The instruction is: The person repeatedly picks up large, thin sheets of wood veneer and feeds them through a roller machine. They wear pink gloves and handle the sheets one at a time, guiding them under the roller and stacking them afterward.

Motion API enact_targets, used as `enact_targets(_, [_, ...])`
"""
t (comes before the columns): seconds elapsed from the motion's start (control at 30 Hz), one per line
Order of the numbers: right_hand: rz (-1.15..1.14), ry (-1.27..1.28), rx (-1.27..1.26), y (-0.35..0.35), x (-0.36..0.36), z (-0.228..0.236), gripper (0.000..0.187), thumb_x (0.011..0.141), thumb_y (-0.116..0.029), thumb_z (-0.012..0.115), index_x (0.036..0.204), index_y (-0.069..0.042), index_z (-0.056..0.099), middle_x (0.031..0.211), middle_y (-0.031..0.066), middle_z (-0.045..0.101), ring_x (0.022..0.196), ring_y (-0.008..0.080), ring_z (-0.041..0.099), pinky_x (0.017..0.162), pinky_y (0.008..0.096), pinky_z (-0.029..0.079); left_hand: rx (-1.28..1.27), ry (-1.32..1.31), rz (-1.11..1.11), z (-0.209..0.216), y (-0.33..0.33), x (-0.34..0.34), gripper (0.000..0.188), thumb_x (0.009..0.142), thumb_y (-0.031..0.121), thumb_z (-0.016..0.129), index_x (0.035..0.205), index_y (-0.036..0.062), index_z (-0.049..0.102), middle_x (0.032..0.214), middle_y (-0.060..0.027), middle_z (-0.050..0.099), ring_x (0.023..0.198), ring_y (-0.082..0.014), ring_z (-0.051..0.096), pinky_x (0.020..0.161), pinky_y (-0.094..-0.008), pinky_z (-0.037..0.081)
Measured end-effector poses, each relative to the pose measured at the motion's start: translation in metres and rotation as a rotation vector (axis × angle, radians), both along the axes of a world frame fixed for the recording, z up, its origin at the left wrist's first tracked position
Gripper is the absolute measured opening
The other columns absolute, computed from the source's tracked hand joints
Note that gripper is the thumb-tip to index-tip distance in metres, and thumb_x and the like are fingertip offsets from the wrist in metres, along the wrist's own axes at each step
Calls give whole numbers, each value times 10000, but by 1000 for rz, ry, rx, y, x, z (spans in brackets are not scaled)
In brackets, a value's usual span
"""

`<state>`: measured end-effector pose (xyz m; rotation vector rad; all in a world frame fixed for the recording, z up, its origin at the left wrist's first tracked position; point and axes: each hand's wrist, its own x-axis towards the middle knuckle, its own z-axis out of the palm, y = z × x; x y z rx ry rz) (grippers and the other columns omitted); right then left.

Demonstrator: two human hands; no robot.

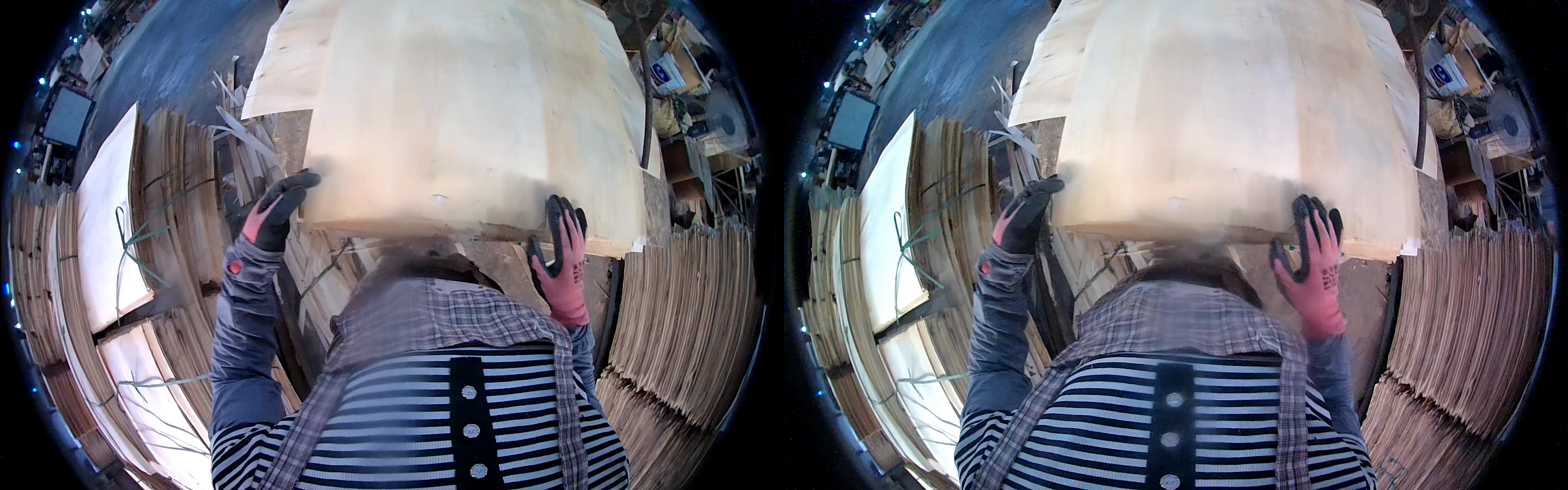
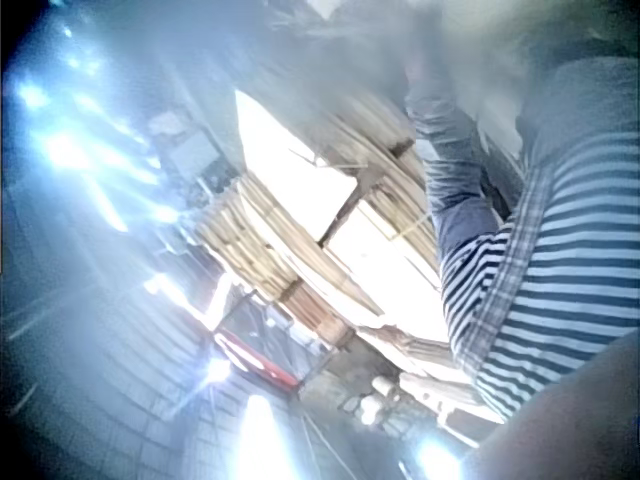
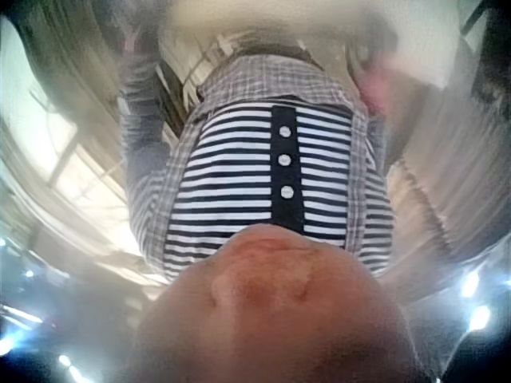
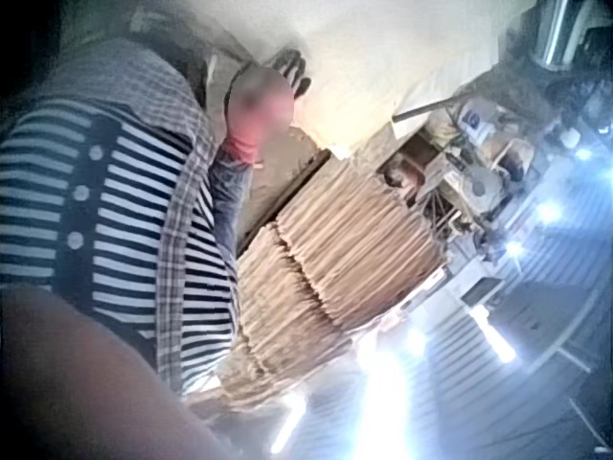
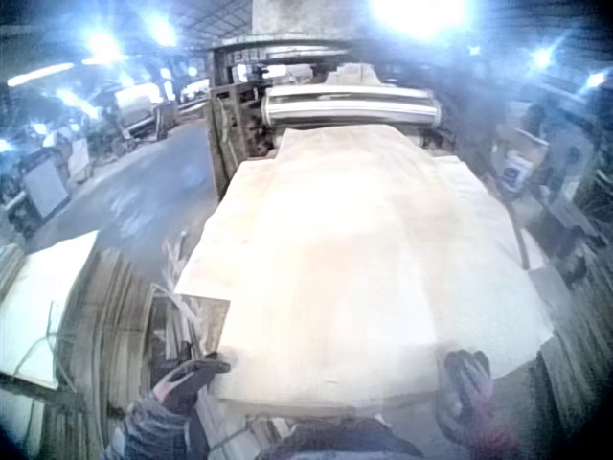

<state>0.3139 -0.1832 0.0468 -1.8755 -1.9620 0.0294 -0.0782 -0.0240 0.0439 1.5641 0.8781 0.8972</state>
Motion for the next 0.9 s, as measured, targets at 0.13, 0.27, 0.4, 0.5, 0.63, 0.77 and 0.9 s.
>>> enact_targets(0.13, [18, -95, -13, 15, -2, 19, 780, 573, -248, 697, 1210, -1, 319, 1252, 197, 314, 1164, 370, 280, 971, 490, 187, -369, -478, 91, 13, -6, 15, 345, 826, 133, 427, 1130, -29, 439, 1131, -141, 478, 1051, -242, 456, 896, -319, 356])
enact_targets(0.27, [65, -145, -31, 18, 10, 11, 796, 531, -310, 724, 1169, 6, 367, 1221, 197, 341, 1144, 368, 301, 971, 502, 186, -79, -165, -146, 30, -8, 34, 419, 754, 112, 553, 1142, 0, 444, 1099, -126, 508, 982, -229, 514, 813, -322, 428])
enact_targets(0.4, [-21, -136, 2, 16, 31, 33, 651, 502, -128, 687, 1114, -72, 471, 1188, 150, 394, 1143, 337, 322, 964, 458, 246, 596, 385, -218, 96, -24, 55, 402, 694, 79, 615, 1065, -17, 493, 1029, -146, 542, 928, -241, 548, 796, -323, 452])
enact_targets(0.5, [-53, -159, 103, -15, 43, 71, 552, 521, -175, 627, 1050, -56, 523, 1083, 160, 493, 1004, 342, 464, 893, 453, 346, -567, -258, 212, 131, -54, 69, 358, 748, 106, 506, 1044, -89, 457, 949, -186, 560, 825, -249, 584, 720, -331, 493])
enact_targets(0.63, [60, -229, 126, 5, 43, 134, 556, 518, -220, 654, 1041, -73, 540, 1044, 147, 506, 945, 318, 489, 839, 432, 391, -113, -140, 150, 118, -18, 48, 423, 686, 116, 563, 1056, -67, 468, 960, -172, 560, 867, -262, 568, 758, -346, 465])
enact_targets(0.77, [47, -297, 345, 103, 43, 148, 483, 656, -205, 597, 1111, -91, 482, 1039, 124, 514, 945, 265, 501, 860, 385, 379, 224, 15, 118, 87, 63, 55, 303, 795, 208, 508, 1029, 22, 461, 806, -101, 554, 702, -214, 558, 651, -334, 475])
enact_targets(0.9, [64, -316, 385, 184, 54, 149, 436, 710, -217, 563, 1116, -92, 464, 1047, 112, 519, 961, 260, 498, 852, 373, 382, -510, -983, 255, 51, 123, 74, 296, 833, 259, 465, 1036, 50, 515, 936, -107, 578, 851, -199, 567, 688, -317, 475])
